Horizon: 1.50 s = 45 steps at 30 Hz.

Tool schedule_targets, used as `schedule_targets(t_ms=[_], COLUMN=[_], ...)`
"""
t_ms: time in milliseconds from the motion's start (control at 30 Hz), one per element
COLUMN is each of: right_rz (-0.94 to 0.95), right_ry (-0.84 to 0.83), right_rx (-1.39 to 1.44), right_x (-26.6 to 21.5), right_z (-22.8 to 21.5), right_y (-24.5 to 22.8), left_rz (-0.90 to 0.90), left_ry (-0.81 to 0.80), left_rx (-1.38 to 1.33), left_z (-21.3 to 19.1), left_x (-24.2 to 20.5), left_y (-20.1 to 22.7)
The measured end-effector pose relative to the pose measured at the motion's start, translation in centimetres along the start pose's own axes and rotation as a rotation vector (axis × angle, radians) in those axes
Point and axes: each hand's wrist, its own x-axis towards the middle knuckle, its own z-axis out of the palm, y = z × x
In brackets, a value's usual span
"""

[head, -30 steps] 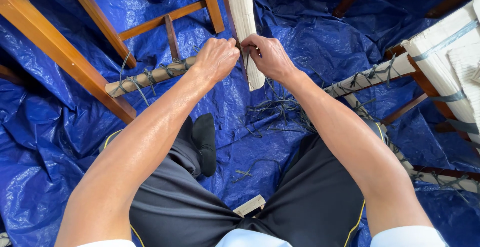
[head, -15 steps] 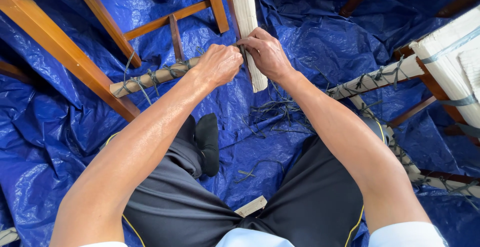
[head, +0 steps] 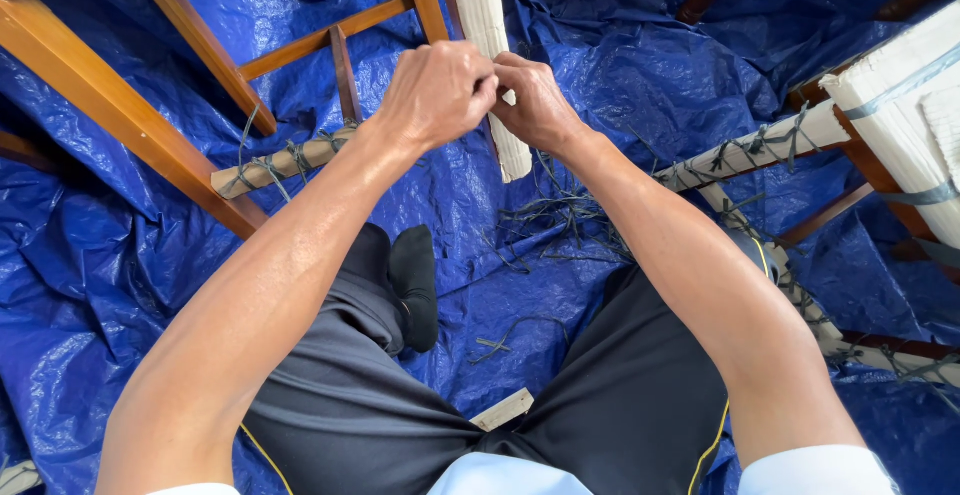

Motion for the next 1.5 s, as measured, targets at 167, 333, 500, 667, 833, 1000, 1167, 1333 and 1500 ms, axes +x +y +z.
schedule_targets(t_ms=[167, 333, 500, 667, 833, 1000, 1167, 1333, 1500], right_rz=[0.067, 0.145, 0.215, 0.224, 0.256, 0.239, 0.179, 0.133, -0.03], right_ry=[-0.049, -0.068, -0.036, -0.018, 0.004, -0.002, 0.005, -0.01, 0.005], right_rx=[-0.023, 0.129, 0.124, 0.131, 0.043, 0.062, 0.083, 0.073, -0.135], right_x=[0.3, 0.5, 0.4, 0.5, 0.8, 0.8, 0.5, 0.1, -0.1], right_z=[0.0, 0.0, 0.2, 0.0, -0.1, -0.2, -0.2, 0.2, 0.8], right_y=[0.3, 0.5, 0.6, 0.1, -0.2, -0.5, -0.3, -0.2, -0.4], left_rz=[-0.124, -0.256, -0.267, -0.29, -0.348, -0.278, -0.236, -0.328, -0.383], left_ry=[0.112, 0.047, -0.075, -0.08, -0.09, -0.072, -0.054, -0.11, -0.108], left_rx=[-0.098, -0.276, -0.309, -0.292, -0.215, -0.248, -0.368, -0.293, -0.221], left_z=[-0.9, 2.7, 1.8, 2.1, 2.6, 2.9, 3.0, 3.7, 4.6], left_x=[0.4, -0.8, -0.7, -0.4, -0.4, -1.1, -1.5, -1.2, -0.6], left_y=[-0.6, -4.3, -3.5, -3.7, -3.9, -5.0, -5.0, -4.7, -4.9])
